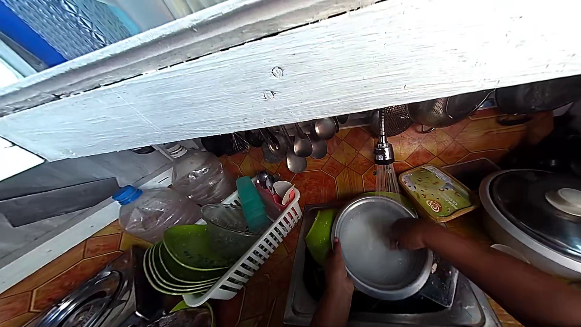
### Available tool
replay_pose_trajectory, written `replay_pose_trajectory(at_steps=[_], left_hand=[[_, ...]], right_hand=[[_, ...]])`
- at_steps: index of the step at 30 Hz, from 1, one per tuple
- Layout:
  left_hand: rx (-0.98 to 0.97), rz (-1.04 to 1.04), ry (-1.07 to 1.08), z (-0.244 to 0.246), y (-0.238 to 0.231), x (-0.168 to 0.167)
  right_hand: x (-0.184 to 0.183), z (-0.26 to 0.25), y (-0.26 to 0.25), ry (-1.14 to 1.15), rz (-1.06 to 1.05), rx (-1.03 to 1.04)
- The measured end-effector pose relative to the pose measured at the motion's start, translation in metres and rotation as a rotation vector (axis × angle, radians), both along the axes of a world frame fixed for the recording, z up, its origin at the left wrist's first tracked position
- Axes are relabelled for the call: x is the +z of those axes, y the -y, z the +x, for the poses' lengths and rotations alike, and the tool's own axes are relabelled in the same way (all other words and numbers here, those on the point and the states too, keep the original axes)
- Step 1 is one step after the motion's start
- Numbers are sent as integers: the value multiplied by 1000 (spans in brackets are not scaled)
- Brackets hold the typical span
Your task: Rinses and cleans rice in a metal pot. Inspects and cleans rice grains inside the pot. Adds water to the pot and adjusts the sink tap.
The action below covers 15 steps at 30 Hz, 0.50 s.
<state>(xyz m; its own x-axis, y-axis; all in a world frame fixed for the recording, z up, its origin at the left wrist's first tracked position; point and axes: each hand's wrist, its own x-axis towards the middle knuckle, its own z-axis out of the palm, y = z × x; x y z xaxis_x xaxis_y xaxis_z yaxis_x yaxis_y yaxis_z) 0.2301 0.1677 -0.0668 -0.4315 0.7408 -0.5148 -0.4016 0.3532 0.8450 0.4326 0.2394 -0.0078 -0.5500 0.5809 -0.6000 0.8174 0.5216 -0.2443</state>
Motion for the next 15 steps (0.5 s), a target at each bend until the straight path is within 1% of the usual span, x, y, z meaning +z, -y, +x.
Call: replay_pose_trajectory(at_steps=[2,4,6,7,9,11,13,15], left_hand=[[0,1,-1,0,0,0],[-3,7,-1,0,1,1],[-6,1,-15,0,1,2],[-6,-4,-24,1,1,2],[-8,-11,-37,1,2,2],[-13,-12,-42,0,2,2],[-16,-19,-49,0,3,2],[-18,-36,-63,0,2,3]], right_hand=[[22,22,-10,-148,47,-83],[40,44,-22,-351,118,-258],[50,57,-36,-513,260,-438],[50,59,-45,-561,365,-482],[43,56,-64,-582,600,-473],[34,47,-81,-529,753,-402],[28,37,-93,-425,810,-349],[35,27,-96,-340,763,-353]])
